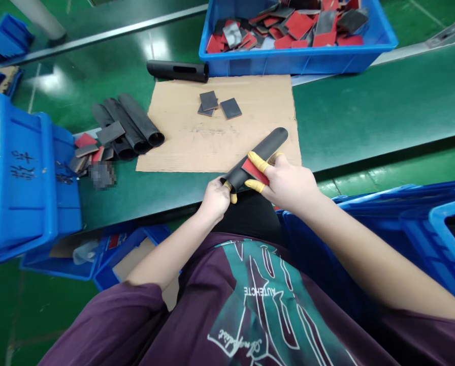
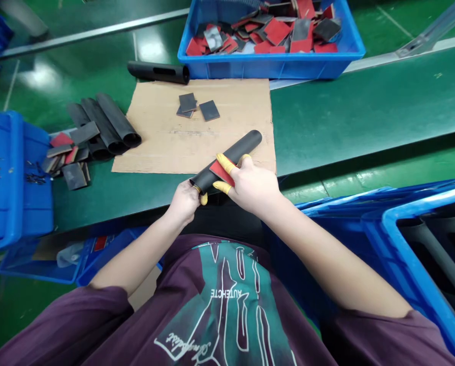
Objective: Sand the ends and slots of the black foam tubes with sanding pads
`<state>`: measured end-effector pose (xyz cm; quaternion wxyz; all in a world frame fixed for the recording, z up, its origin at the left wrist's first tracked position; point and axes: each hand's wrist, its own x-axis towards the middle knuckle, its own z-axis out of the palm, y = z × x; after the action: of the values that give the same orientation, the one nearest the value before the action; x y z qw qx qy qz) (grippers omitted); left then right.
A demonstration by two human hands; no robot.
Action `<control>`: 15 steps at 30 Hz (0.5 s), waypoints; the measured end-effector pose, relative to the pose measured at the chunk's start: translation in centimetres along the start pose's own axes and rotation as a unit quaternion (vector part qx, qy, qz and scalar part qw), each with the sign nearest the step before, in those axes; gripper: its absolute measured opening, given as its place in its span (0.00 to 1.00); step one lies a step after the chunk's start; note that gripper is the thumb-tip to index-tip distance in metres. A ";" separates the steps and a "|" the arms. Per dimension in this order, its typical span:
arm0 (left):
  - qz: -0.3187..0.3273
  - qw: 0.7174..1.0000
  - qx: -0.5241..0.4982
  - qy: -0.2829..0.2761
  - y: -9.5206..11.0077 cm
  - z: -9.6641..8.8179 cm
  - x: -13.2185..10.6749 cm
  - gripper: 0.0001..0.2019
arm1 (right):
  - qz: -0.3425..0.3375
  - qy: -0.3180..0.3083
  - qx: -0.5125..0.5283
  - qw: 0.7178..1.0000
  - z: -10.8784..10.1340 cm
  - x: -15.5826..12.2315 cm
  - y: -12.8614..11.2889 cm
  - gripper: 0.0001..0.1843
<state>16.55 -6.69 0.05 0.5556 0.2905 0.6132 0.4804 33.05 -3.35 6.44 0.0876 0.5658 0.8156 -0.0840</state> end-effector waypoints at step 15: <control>0.008 0.999 -0.044 0.019 -0.2 0.5 -0.6 0.12 | 0.002 0.137 0.369 0.919 4.6 0.8 -1.1 0.23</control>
<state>17.18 -7.21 0.13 0.5528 0.2613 0.5994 0.5166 31.93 -4.12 1.86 -0.2397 0.5657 0.7296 -0.3003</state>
